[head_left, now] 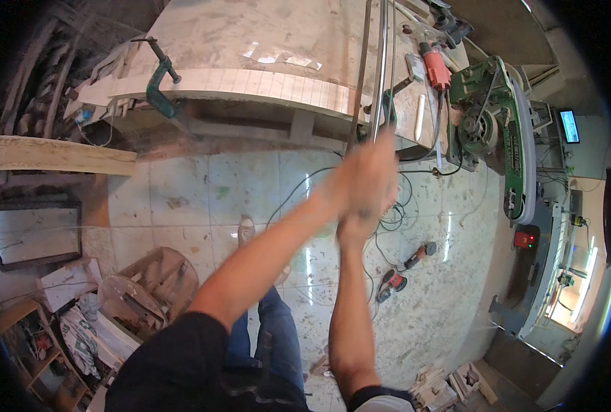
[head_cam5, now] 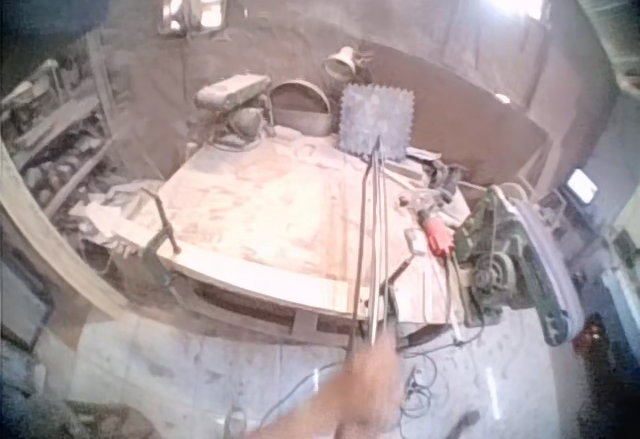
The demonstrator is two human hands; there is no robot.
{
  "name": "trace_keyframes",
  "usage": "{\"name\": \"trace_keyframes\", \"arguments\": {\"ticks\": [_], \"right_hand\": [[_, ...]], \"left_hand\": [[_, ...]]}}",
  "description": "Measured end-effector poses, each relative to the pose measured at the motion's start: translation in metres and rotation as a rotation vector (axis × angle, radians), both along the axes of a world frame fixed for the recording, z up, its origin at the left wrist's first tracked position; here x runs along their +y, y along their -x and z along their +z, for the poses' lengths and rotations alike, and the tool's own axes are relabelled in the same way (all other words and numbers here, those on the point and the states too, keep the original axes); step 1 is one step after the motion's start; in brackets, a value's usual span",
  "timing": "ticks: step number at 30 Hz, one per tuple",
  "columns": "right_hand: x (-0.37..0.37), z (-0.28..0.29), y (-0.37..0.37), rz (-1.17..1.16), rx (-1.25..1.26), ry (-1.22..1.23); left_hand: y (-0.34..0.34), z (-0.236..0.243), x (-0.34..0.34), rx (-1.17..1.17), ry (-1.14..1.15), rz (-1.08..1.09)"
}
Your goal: The person uses a hacksaw to cut a clamped wooden plank on a workbench. They perform repeated back-and-forth strokes to saw through the wood, then briefly inspect the cut piece before resuming sawing.
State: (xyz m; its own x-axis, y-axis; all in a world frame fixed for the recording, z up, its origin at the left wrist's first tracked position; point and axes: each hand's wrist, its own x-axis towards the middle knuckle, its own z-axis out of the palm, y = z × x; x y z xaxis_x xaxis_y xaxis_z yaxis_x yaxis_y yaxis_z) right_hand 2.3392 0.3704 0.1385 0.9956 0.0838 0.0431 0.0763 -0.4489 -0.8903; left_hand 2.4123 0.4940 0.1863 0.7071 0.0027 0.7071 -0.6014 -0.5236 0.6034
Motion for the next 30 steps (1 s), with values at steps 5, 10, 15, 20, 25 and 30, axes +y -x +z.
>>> {"name": "trace_keyframes", "arguments": {"ticks": [5, 10, 15, 20, 25, 30], "right_hand": [[0.029, 0.041, -0.062, -0.003, 0.216, -0.37], [-0.045, -0.006, 0.089, -0.069, -0.174, 0.25], [0.047, 0.057, 0.061, -0.559, 0.382, 1.4], [0.021, 0.019, -0.044, -0.022, -0.143, -0.364], [0.007, 0.034, -0.049, 0.015, 0.059, -0.448], [-0.032, 0.021, 0.022, -0.075, -0.286, -0.328]], "left_hand": [[-0.05, 0.029, 0.011, 0.109, -0.095, -0.024], [0.095, 0.006, -0.052, 0.107, 0.057, -0.068], [0.142, 0.002, -0.079, 0.25, 0.234, -0.156], [-0.028, 0.016, -0.003, -0.006, -0.102, -0.073], [-0.035, 0.026, -0.015, 0.056, -0.117, 0.071], [0.038, 0.039, -0.058, 0.041, -0.088, -0.045]]}}
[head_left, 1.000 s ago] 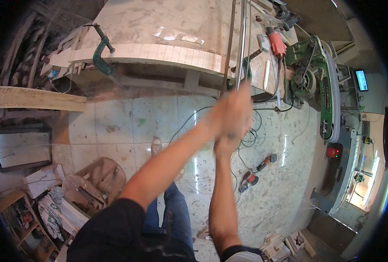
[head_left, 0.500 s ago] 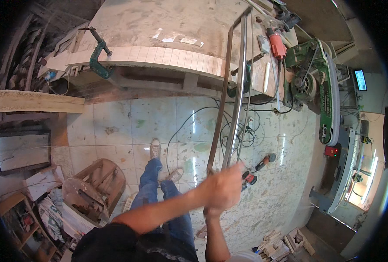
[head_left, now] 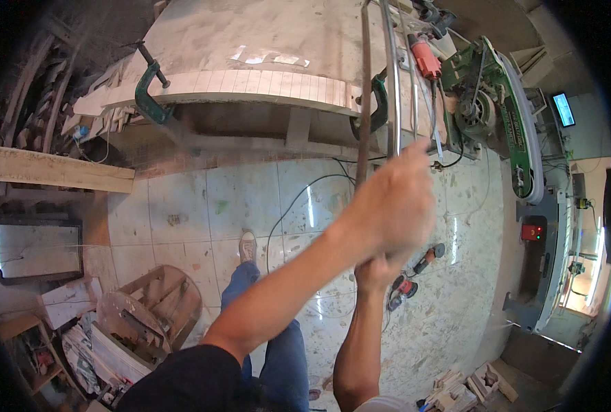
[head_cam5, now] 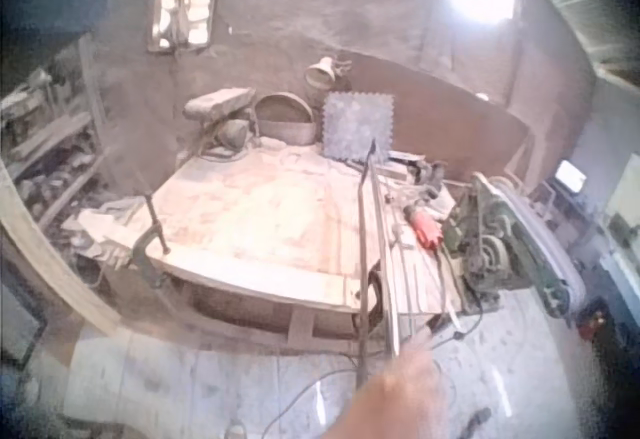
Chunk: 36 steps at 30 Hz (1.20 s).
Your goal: The person uses a hacksaw to cut a clamped wooden plank on a workbench. They perform repeated back-and-forth strokes to saw through the wood, then briefly inspect the cut piece before resuming sawing.
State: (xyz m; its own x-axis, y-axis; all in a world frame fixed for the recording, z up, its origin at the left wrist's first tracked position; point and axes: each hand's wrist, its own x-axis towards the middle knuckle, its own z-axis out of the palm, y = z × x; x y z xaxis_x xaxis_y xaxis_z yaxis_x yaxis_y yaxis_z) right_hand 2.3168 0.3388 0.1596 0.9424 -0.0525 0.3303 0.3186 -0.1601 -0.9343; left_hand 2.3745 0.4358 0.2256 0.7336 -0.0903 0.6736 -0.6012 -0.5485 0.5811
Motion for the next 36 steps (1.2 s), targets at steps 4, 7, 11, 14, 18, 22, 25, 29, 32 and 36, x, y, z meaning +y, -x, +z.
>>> {"name": "trace_keyframes", "arguments": {"ticks": [4, 7, 11, 14, 18, 22, 25, 29, 32, 36], "right_hand": [[-0.026, 0.007, 0.044, 0.087, 0.103, -0.053], [-0.035, 0.014, 0.053, 0.097, 0.067, -0.06], [-0.034, 0.02, 0.064, 0.077, 0.132, -0.146], [-0.03, 0.022, 0.067, 0.057, 0.073, -0.184], [-0.04, 0.016, 0.073, 0.101, 0.053, -0.139], [-0.046, 0.007, 0.079, 0.115, 0.118, -0.195], [-0.047, 0.009, 0.082, 0.125, 0.177, -0.187], [-0.04, 0.016, 0.083, 0.114, 0.197, -0.229], [-0.039, 0.017, 0.085, 0.11, 0.238, -0.215], [-0.04, 0.009, 0.087, 0.141, 0.194, -0.152]], "left_hand": [[0.04, 0.009, -0.021, -0.044, 0.059, 0.001], [0.053, 0.012, -0.03, -0.029, 0.038, 0.001], [0.063, 0.013, -0.036, -0.011, 0.037, -0.004], [0.068, 0.009, -0.04, -0.014, 0.046, -0.001], [0.072, 0.003, -0.045, 0.016, 0.061, -0.007], [0.076, 0.003, -0.046, 0.037, 0.048, 0.002], [0.077, 0.002, -0.046, 0.044, 0.044, 0.009], [0.079, 0.003, -0.041, 0.068, 0.024, 0.009], [0.08, 0.002, -0.04, 0.08, 0.016, 0.014], [0.082, 0.003, -0.038, 0.087, 0.04, 0.013]]}}
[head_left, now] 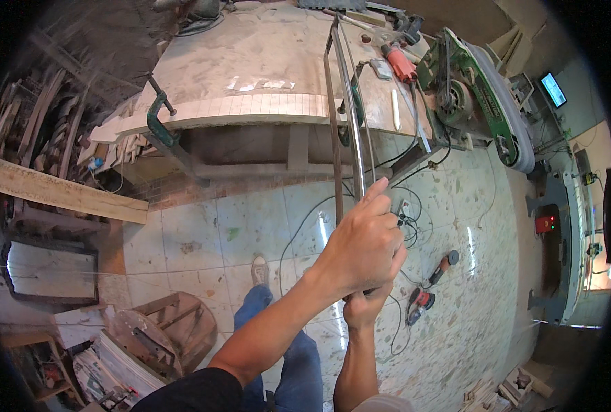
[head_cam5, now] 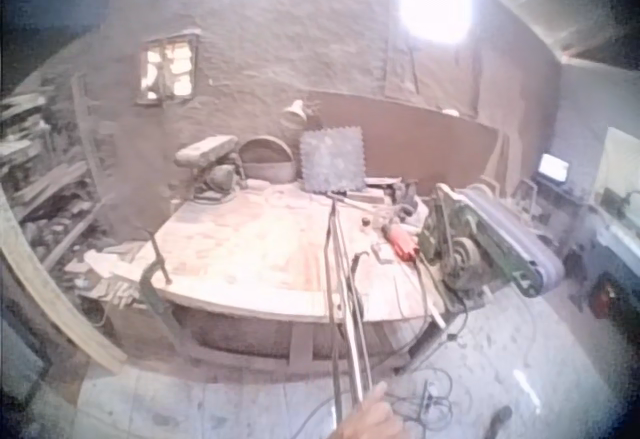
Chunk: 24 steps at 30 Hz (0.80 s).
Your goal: The person uses a hacksaw to cut a clamped wooden plank on a workbench. They perform repeated back-and-forth strokes to saw through the wood, then briefly inspect the cut piece before resuming sawing.
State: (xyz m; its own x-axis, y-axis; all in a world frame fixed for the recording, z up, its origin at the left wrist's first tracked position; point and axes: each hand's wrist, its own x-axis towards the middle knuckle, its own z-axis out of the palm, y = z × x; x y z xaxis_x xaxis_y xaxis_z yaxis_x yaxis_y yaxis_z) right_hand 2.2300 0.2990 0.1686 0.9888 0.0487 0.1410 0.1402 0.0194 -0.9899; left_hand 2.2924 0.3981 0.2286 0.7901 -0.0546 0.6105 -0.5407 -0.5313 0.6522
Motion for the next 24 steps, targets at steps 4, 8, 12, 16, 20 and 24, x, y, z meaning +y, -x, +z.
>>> {"name": "trace_keyframes", "arguments": {"ticks": [4, 8, 12, 16, 20, 24], "right_hand": [[-0.001, -0.004, 0.002, 0.011, -0.023, 0.04], [0.0, 0.006, 0.006, -0.005, 0.037, 0.031], [0.01, 0.025, 0.009, -0.035, 0.019, 0.042], [0.01, 0.031, 0.024, -0.027, 0.05, 0.131], [-0.003, 0.034, 0.081, -0.131, 0.029, 0.104], [-0.009, 0.012, 0.049, -0.015, -0.058, 0.289]], "left_hand": [[0.002, 0.003, 0.003, 0.003, 0.02, -0.011], [0.005, 0.006, 0.006, 0.014, 0.038, -0.008], [0.01, 0.005, 0.008, 0.026, 0.059, -0.017], [0.022, 0.005, 0.012, 0.004, 0.07, -0.04], [0.075, 0.005, -0.005, 0.043, 0.106, -0.145], [0.043, -0.005, 0.004, -0.067, 0.163, -0.118]]}}
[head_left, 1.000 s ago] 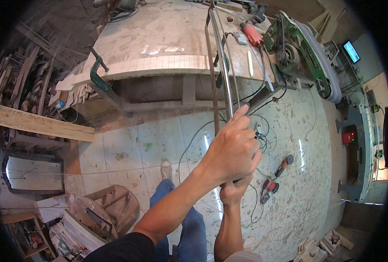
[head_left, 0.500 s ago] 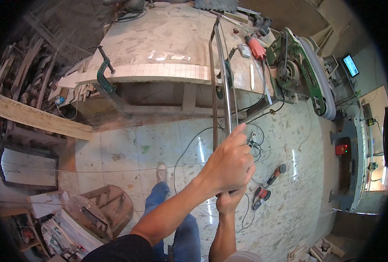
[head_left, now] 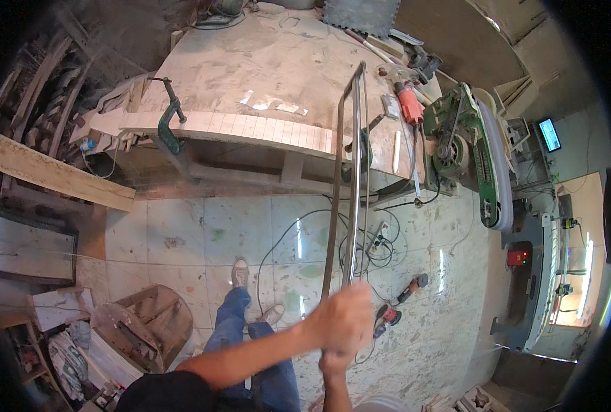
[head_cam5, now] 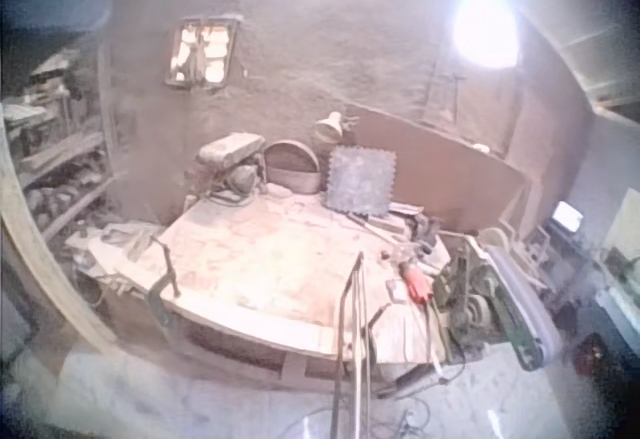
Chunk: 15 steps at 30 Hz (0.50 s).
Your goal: The person uses a hacksaw to cut a clamped wooden plank on a workbench. They perform repeated back-and-forth strokes to saw through the wood, then briefly inspect the cut piece before resuming sawing.
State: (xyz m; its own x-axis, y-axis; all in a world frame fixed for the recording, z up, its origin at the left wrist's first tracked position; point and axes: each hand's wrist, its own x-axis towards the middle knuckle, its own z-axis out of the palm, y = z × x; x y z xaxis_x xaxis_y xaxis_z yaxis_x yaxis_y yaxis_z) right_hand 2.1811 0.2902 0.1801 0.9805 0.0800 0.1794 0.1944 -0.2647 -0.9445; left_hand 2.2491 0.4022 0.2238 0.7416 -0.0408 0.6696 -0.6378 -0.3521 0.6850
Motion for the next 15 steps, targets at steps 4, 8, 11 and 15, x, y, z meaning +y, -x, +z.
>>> {"name": "trace_keyframes", "arguments": {"ticks": [4, 8, 11, 15], "right_hand": [[0.067, -0.012, -0.137, 0.032, 0.049, -0.038], [0.096, -0.003, -0.205, 0.056, 0.321, -0.064], [0.098, 0.011, -0.181, 0.043, 0.267, -0.038], [0.031, 0.007, -0.059, -0.005, 0.072, 0.298]], "left_hand": [[-0.138, -0.024, 0.06, -0.065, -0.068, 0.197], [-0.194, -0.011, 0.094, -0.115, -0.07, 0.196], [-0.17, -0.016, 0.086, -0.071, -0.038, 0.188], [-0.049, -0.018, 0.017, 0.03, 0.07, 0.091]]}}
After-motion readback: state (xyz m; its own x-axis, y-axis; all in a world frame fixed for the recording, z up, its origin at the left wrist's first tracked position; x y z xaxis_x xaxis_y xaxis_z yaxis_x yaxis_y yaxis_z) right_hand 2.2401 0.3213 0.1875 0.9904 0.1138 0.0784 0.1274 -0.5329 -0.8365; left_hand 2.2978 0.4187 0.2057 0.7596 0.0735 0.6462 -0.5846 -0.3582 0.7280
